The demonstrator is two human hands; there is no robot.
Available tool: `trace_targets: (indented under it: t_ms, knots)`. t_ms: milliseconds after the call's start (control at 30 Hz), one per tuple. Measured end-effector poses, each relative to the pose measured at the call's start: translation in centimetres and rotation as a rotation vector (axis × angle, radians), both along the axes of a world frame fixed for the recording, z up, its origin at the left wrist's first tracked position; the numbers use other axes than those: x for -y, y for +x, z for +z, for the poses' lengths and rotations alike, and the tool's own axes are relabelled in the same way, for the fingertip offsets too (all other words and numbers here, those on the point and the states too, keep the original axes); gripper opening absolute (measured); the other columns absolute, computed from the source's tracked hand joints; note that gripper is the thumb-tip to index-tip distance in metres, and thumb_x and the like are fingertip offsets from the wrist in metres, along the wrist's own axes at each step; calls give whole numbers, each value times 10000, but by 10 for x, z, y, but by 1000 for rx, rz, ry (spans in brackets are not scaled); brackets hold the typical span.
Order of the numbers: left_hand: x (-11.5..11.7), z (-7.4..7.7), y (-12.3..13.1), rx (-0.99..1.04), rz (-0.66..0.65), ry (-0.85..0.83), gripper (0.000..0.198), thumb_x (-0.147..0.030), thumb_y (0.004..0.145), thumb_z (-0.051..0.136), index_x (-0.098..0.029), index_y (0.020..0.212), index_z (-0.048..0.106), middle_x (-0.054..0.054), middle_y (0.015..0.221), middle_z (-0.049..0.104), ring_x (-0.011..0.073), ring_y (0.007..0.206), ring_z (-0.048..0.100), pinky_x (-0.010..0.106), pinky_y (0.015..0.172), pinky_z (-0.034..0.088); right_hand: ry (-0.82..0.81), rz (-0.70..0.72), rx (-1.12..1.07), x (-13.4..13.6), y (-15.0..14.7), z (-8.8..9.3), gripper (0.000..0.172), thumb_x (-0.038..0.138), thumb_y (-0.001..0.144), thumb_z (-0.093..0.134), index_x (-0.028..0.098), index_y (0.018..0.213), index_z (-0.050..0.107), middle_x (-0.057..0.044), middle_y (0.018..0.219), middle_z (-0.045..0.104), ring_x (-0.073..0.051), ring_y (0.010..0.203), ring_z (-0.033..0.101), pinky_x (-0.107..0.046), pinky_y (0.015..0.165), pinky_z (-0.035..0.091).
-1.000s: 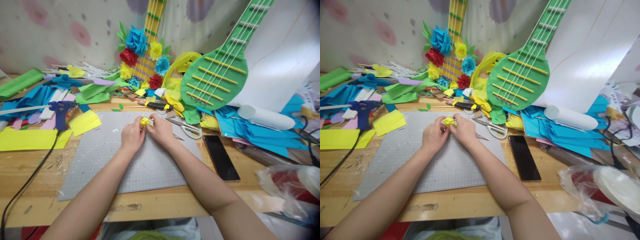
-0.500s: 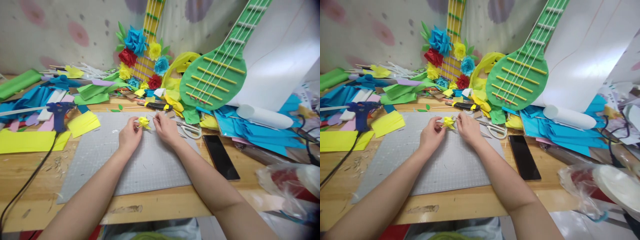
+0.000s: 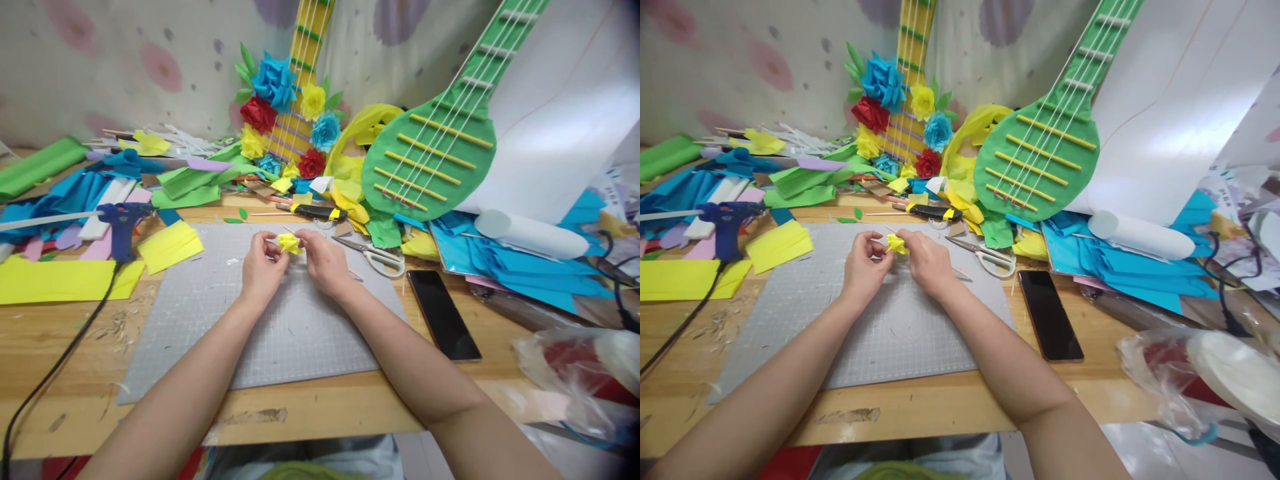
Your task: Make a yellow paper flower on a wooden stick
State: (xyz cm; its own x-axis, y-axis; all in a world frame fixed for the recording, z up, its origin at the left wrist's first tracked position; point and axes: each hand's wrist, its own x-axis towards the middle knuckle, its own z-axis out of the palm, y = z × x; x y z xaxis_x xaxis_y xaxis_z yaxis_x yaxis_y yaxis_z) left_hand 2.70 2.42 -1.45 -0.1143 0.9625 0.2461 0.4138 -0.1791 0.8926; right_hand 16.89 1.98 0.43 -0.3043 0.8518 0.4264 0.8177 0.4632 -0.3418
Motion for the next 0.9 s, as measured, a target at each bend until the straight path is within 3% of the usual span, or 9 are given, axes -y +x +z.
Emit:
trace_targets:
  t_ms: [167, 333, 467, 900]
  knots:
    - [0, 1, -1, 43, -7, 31, 319, -226, 699, 583, -201, 986, 446, -36, 693, 587, 85, 629, 563, 212, 604, 464, 33, 35, 58, 1, -1, 0, 265, 177, 864, 350, 214, 1025, 557, -58, 1055, 579, -157, 950, 523, -239, 694, 380]
    - [1, 1, -1, 75, -67, 51, 341, -265, 721, 586, -201, 1035, 467, -17, 744, 611, 89, 663, 578, 214, 616, 474, 67, 17, 47, -1, 1, -2, 233, 294, 863, 430, 195, 1028, 561, -64, 1020, 571, -160, 933, 517, -244, 692, 373]
    - [1, 1, -2, 43, -103, 58, 348, -251, 735, 574, -209, 1068, 483, -4, 791, 633, 95, 683, 586, 226, 633, 478, 57, 6, 63, -3, 2, -4, 207, 285, 871, 427, 206, 970, 590, -49, 982, 582, -148, 901, 522, -241, 676, 358]
    - [3, 6, 3, -161, 3, 75, 306, -235, 712, 561, -223, 1013, 505, -6, 874, 644, 91, 659, 571, 221, 609, 451, 10, -16, 39, -4, 0, -6, 193, 262, 867, 425, 206, 936, 596, -40, 945, 587, -139, 881, 529, -241, 667, 361]
